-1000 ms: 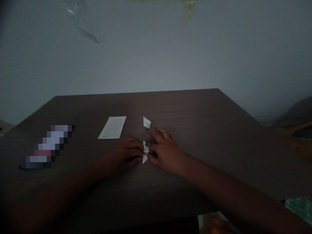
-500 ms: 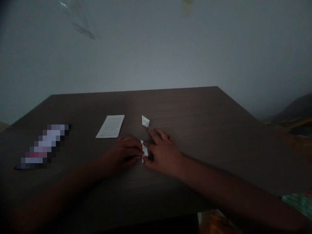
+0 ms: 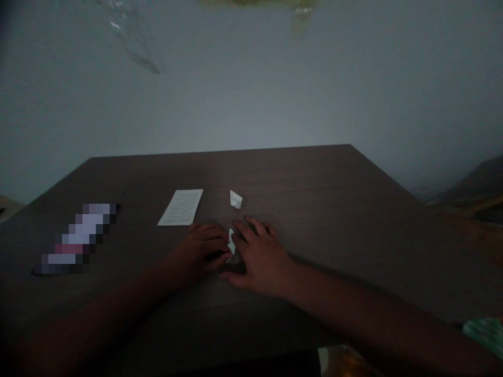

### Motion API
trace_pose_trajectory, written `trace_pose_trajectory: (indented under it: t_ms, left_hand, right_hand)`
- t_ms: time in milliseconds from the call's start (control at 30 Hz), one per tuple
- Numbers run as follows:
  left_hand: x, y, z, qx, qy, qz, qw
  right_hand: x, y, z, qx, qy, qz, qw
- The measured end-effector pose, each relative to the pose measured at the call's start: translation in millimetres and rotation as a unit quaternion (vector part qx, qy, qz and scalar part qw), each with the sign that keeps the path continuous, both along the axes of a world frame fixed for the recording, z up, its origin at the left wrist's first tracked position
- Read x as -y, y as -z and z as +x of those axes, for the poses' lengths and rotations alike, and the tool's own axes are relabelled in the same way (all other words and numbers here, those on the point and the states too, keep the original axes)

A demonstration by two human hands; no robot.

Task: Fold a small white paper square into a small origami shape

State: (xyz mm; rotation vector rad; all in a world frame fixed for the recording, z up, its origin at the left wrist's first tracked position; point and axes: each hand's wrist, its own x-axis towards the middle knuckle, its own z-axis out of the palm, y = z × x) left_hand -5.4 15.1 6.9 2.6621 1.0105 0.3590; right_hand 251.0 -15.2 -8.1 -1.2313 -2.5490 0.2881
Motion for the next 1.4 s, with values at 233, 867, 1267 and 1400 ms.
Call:
trace_pose_trajectory:
  t_ms: [233, 867, 1267, 1400]
  left_hand:
    - [-4, 10.4, -1, -0.005, -0.051, -0.020, 0.998]
    - [-9, 13.1, 0, 0.013, -0.095, -0.045, 0.994]
    - [-10, 8.6, -1, -0.002, -0.081, -0.047, 0.996]
    - [-5, 1.5, 4, -0.017, -0.106, -0.057, 0.993]
  right_hand:
    - [-21, 2.8, 9, -0.065, -0.001, 0.021, 0.998]
    - [-27, 9.2, -7, -0.101, 0.084, 0.001, 0.991]
    - [-32, 9.1, -5, -0.102, 0.066, -0.004, 0.993]
    - [-25, 9.0, -5, -0.102, 0.014, -0.011, 0.995]
